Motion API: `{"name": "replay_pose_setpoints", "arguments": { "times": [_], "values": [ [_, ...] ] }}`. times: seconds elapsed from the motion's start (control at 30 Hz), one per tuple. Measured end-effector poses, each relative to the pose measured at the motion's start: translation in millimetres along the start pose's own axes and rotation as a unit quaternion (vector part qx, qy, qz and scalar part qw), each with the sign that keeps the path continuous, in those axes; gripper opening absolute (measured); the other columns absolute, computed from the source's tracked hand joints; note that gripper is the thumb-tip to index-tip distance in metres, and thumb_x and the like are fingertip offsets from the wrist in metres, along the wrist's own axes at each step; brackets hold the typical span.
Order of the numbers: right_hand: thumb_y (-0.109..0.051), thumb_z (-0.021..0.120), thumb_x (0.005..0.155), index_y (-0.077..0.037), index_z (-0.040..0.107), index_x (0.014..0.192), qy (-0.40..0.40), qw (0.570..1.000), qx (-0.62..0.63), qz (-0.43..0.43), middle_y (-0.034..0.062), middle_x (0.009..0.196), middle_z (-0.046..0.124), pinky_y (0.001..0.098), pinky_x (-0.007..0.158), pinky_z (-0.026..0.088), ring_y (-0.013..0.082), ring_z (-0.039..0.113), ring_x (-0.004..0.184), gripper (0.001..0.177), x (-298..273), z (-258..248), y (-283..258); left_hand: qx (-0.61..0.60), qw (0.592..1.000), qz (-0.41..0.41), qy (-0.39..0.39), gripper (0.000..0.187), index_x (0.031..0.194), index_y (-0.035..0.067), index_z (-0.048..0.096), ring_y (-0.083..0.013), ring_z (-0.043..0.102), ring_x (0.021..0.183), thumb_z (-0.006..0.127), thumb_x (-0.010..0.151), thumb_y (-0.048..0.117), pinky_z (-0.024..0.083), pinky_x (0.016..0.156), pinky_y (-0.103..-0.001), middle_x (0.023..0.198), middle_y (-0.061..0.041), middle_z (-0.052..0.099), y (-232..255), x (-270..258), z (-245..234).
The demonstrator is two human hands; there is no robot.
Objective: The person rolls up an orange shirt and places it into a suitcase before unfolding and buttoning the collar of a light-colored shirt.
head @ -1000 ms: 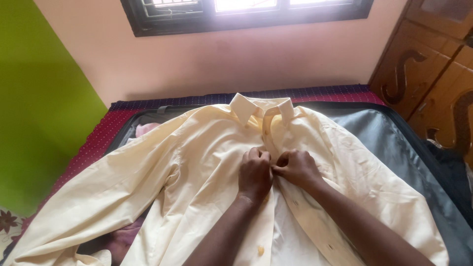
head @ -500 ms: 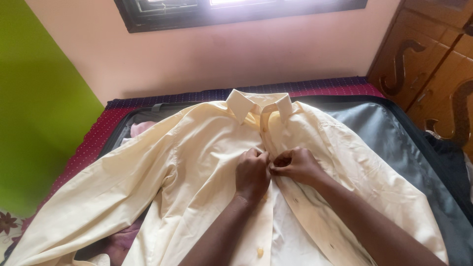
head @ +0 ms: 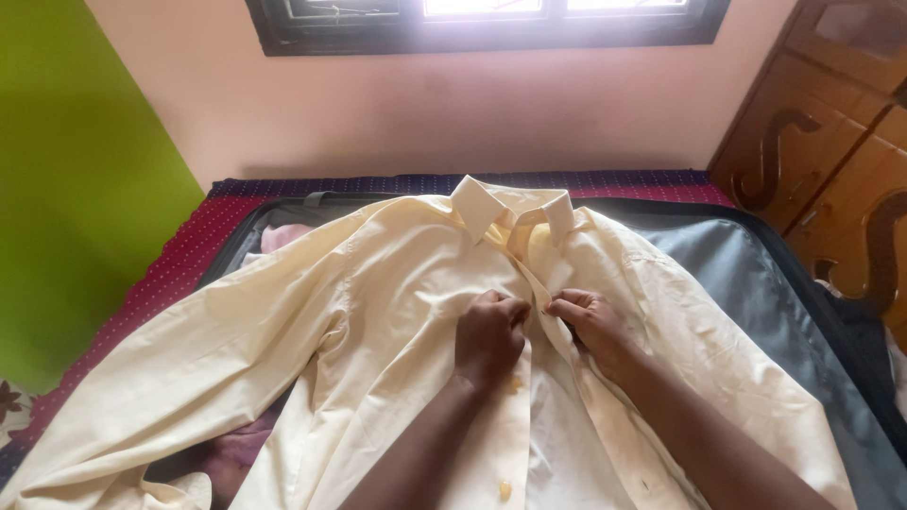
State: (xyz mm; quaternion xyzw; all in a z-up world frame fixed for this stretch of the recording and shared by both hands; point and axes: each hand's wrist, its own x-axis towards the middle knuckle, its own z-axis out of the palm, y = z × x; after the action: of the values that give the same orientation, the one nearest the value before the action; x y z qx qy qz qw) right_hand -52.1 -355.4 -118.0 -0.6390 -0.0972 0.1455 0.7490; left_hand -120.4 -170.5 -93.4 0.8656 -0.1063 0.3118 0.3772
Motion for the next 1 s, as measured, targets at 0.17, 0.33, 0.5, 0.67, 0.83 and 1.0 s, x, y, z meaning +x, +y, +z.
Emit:
{"name": "replay_pose_setpoints", "arguments": {
  "times": [0.17,0.33,0.5,0.67,0.83,1.0],
  "values": [
    [-0.007,0.071,0.092,0.003,0.071,0.104,-0.043,0.996,0.076,0.018,0.0079,0.090,0.075,0.0249,0.069,0.057,0.0114,0.070,0.075,0.016,-3,0,-2,-0.152,0.983,-0.086,-0.057,0.014,0.094,0.012,0.082,-0.0175,0.079,0.075,0.076,0.082,0.014,0.061,0.074,-0.030,0.087,-0.009,0.080,-12,11,-13],
    [-0.005,0.072,0.089,0.002,0.071,0.105,-0.050,0.995,0.087,-0.001,0.0075,0.094,0.075,0.0243,0.075,0.057,0.0116,0.071,0.083,0.017,-2,1,3,-0.174,0.971,-0.141,-0.088,0.017,0.097,0.010,0.083,-0.0149,0.079,0.074,0.079,0.081,0.017,0.061,0.071,-0.027,0.086,-0.009,0.081,-12,12,-19],
    [-0.008,0.074,0.091,0.003,0.072,0.108,-0.043,0.996,0.057,-0.053,0.0085,0.097,0.076,0.0248,0.077,0.056,0.0118,0.071,0.084,0.020,1,2,10,-0.158,0.968,-0.182,-0.074,0.018,0.096,0.010,0.082,-0.0123,0.079,0.075,0.081,0.079,0.017,0.060,0.072,-0.026,0.086,-0.007,0.081,-4,11,-14],
    [-0.009,0.075,0.089,0.002,0.076,0.109,-0.019,0.998,-0.006,-0.053,0.0082,0.097,0.078,0.0248,0.077,0.056,0.0117,0.071,0.084,0.022,0,5,14,-0.197,0.958,-0.191,-0.084,0.019,0.095,0.007,0.082,-0.0136,0.079,0.078,0.081,0.079,0.017,0.062,0.073,-0.026,0.086,-0.008,0.082,-10,12,-16],
    [-0.010,0.074,0.091,0.002,0.077,0.108,-0.006,0.998,0.002,-0.066,0.0086,0.097,0.078,0.0240,0.076,0.056,0.0108,0.070,0.083,0.021,-2,4,16,-0.174,0.960,-0.201,-0.088,0.019,0.094,0.007,0.082,-0.0147,0.080,0.077,0.081,0.079,0.018,0.061,0.073,-0.027,0.086,-0.008,0.082,-2,11,-18],
    [-0.009,0.073,0.092,0.003,0.076,0.108,-0.008,0.997,0.033,-0.070,0.0092,0.096,0.078,0.0241,0.071,0.056,0.0108,0.070,0.080,0.021,-1,2,19,-0.151,0.965,-0.198,-0.078,0.019,0.092,0.007,0.082,-0.0150,0.079,0.074,0.081,0.079,0.021,0.061,0.072,-0.027,0.083,-0.008,0.081,6,12,-19]
  ]
}}
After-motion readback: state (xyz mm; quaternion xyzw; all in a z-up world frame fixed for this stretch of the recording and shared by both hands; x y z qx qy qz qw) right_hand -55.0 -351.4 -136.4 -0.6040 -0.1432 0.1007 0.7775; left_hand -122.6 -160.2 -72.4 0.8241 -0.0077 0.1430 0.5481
